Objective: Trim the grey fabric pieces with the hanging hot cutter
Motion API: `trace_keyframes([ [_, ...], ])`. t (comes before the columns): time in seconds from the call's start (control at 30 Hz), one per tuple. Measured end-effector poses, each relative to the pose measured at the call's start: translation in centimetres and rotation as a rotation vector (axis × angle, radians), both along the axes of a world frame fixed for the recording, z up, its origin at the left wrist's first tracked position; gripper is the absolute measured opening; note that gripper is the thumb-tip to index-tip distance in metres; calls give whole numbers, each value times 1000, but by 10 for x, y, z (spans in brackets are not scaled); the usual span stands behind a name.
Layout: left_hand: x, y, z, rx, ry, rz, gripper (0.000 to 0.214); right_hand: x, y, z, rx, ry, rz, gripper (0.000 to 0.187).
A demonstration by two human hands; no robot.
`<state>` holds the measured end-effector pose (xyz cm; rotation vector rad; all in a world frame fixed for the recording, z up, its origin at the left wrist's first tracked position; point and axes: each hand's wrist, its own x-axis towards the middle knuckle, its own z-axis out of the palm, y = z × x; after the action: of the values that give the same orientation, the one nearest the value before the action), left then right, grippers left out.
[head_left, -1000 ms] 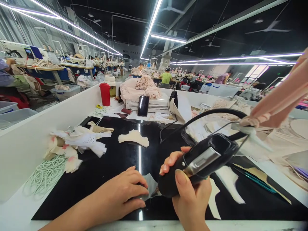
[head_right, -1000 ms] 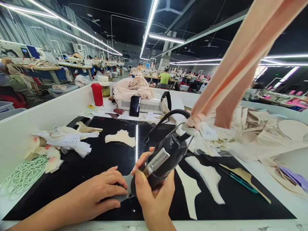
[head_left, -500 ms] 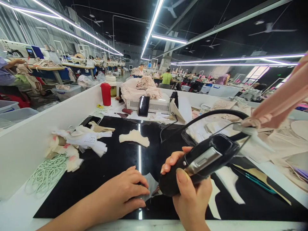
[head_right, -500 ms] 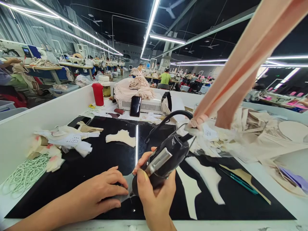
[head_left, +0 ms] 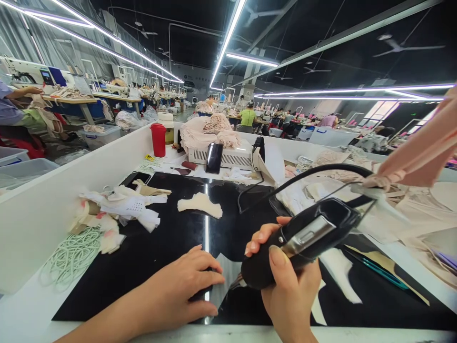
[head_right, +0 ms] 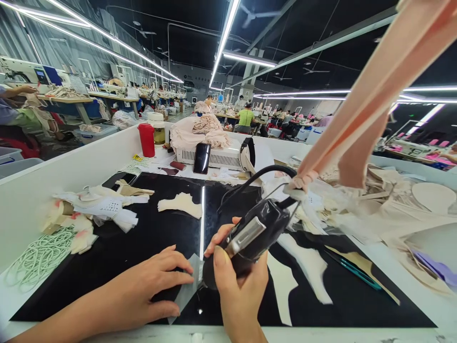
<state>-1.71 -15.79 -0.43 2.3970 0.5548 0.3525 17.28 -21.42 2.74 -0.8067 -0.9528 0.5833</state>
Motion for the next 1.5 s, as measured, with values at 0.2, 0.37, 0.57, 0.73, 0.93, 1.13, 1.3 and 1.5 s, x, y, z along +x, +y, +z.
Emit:
trace_keyframes([
  [0.2,0,0,3,-24,-1,-12,56,-16,-10,-2,-19,66,55,35],
  [0.37,-1,2,0,-3,-32,-25,59,-13,-9,-6,10,12,90,30],
  [0.57,-2,3,-3,11,-39,-36,55,-26,-15,1,-26,145,90,35],
  [0.73,-1,3,-3,0,-22,-42,58,-39,-19,0,-19,161,106,34],
  [0.93,-4,3,2,-21,25,-31,44,-20,-14,3,-20,99,77,34],
  [1.13,3,-2,5,36,-2,-20,43,14,-1,9,18,89,-133,29],
  [1.3,7,-1,0,75,63,-67,53,15,-3,0,24,46,-86,28],
  [1.5,5,-1,-3,107,84,-69,52,11,-6,-8,46,-4,-49,29],
])
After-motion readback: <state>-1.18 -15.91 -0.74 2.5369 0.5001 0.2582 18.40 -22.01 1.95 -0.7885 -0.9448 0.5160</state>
